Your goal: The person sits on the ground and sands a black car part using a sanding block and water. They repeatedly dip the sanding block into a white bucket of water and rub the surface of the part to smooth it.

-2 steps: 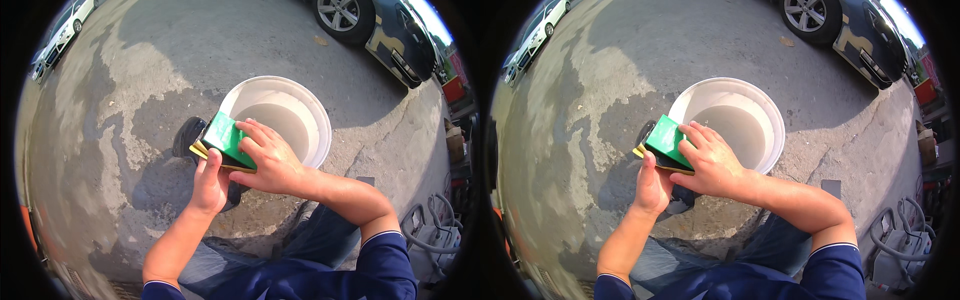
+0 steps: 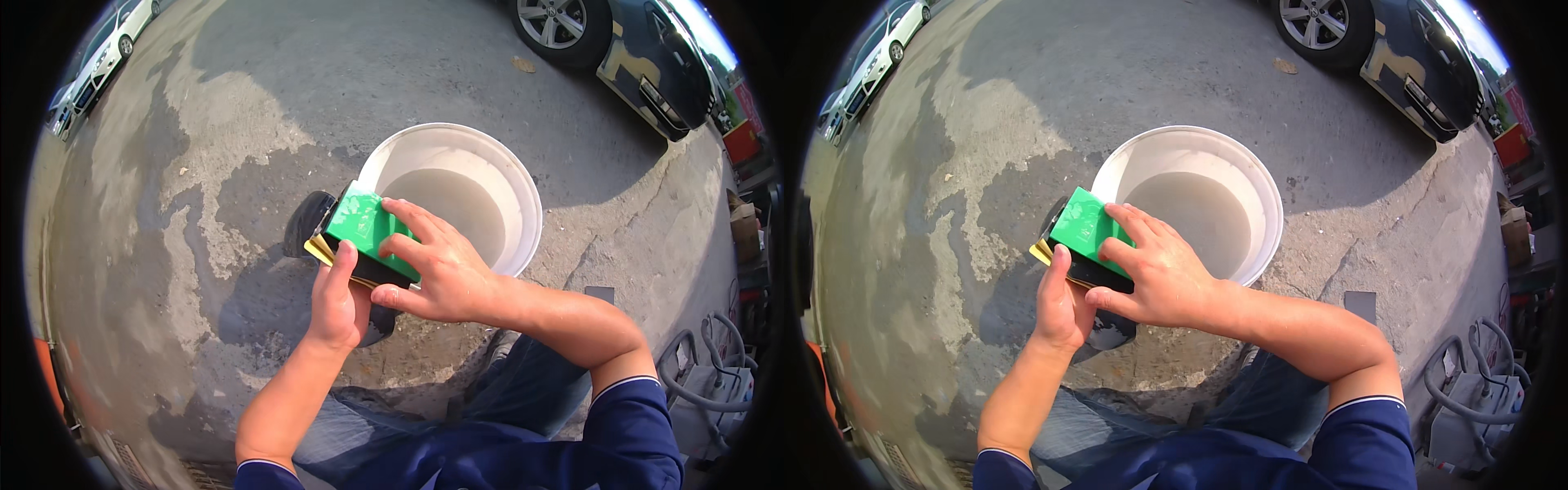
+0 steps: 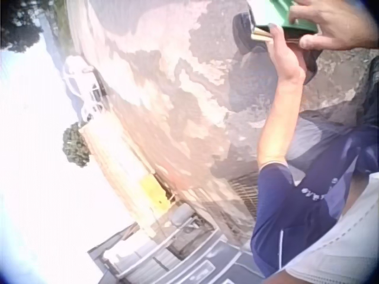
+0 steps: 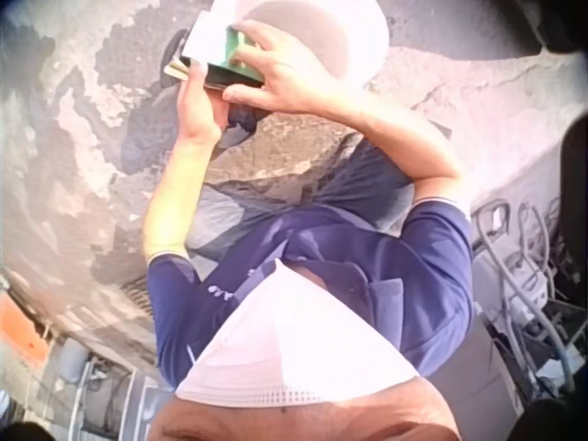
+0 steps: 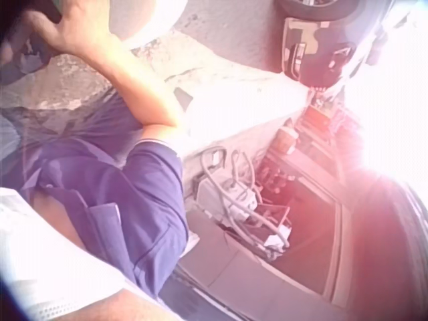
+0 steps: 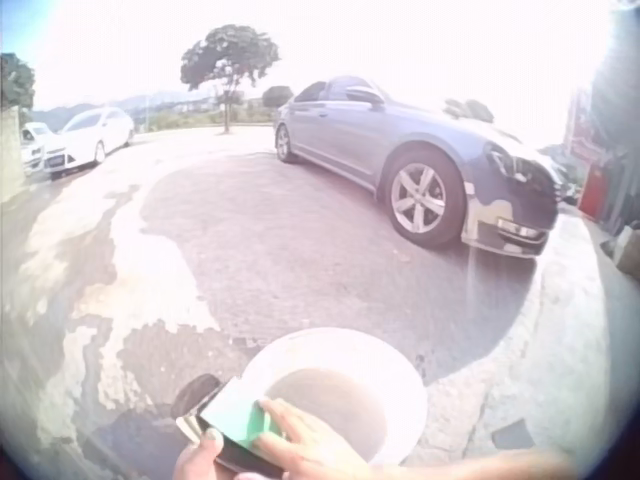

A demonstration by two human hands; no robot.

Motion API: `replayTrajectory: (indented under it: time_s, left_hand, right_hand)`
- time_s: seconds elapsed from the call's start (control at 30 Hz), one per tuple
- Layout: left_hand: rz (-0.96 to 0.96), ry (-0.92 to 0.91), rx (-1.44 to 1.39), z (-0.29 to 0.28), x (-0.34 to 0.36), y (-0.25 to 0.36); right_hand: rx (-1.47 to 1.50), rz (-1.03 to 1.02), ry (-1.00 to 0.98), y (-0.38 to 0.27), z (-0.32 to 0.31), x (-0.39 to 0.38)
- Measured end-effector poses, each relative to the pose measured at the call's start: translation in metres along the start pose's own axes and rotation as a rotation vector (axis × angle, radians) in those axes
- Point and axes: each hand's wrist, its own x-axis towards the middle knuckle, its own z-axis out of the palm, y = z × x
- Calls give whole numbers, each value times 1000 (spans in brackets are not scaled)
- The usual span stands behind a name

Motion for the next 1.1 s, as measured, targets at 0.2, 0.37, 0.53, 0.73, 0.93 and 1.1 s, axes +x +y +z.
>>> replayTrajectory:
  time_s: [0.2, 0.37, 0.53, 0.73, 0.93, 1.1]
  left_hand:
    - [-35, 46, -205, -2, -3, 2]
    - [-1, 21, -132, 6, -9, 1]
    - [3, -15, -91, 8, -15, 1]
    - [2, -65, -80, 3, -16, -1]
    - [61, -92, -13, 4, -20, -4]
    - [89, -65, 20, 3, -19, -2]
  right_hand:
    - [68, 122, 90, -1, 7, 8]
    - [78, 121, 176, -3, 13, 7]
    - [183, 141, 166, -10, 12, 7]
    - [249, 120, 156, -10, 11, 5]
    - [305, 86, 158, -7, 25, 2]
    - [401, 153, 77, -11, 29, 2]
